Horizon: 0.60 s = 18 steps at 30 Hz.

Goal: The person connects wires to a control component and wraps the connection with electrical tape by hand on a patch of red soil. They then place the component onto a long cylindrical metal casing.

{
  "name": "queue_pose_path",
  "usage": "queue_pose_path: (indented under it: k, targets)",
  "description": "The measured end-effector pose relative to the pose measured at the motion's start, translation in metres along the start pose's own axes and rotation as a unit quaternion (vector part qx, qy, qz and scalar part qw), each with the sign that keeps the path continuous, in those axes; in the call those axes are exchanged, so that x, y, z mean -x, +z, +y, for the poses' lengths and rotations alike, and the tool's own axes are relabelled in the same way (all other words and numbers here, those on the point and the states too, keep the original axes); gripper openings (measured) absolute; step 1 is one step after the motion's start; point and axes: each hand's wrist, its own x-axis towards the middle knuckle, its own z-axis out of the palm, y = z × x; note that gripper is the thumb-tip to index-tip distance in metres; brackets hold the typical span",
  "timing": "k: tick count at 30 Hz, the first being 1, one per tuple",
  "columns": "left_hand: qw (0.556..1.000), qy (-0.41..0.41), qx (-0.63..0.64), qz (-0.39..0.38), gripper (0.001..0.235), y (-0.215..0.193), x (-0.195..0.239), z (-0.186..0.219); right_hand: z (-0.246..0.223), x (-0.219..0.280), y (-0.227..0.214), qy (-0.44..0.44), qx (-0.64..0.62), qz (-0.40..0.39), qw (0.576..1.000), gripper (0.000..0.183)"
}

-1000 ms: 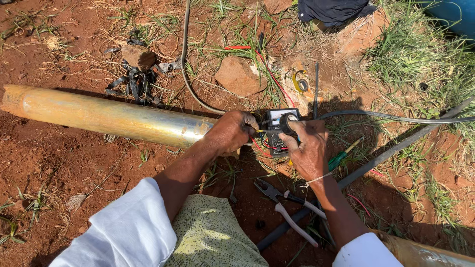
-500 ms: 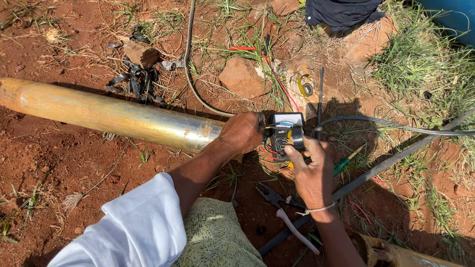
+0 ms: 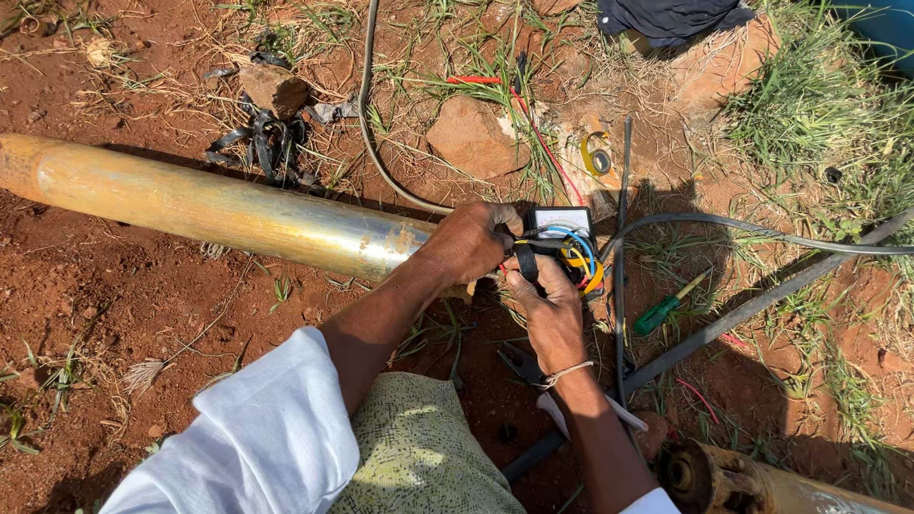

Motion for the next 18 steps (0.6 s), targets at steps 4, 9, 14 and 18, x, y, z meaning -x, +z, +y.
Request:
queue_pose_path:
  k: [4,9,14,18]
  targets:
    - [1.000,0.002,0.005,0.002,0.019,0.002,-0.004,-0.006,0.003,0.000,0.002,-0.018,-0.042,-0.005,0.999,0.016]
    - [0.999,0.029,0.022,0.015,0.016,0.005,-0.003,-0.012,0.005,0.003,0.002,-0.006,-0.090,-0.019,0.996,0.016]
    - [0.999,0.022,0.021,0.032,0.010,0.009,-0.004,-0.013,0.003,0.003,0.001,-0.002,-0.069,-0.015,0.997,0.017]
    - [0.999,0.011,0.026,0.035,0.012,0.008,-0.003,-0.014,0.003,0.004,0.000,-0.009,-0.066,-0.019,0.998,0.017]
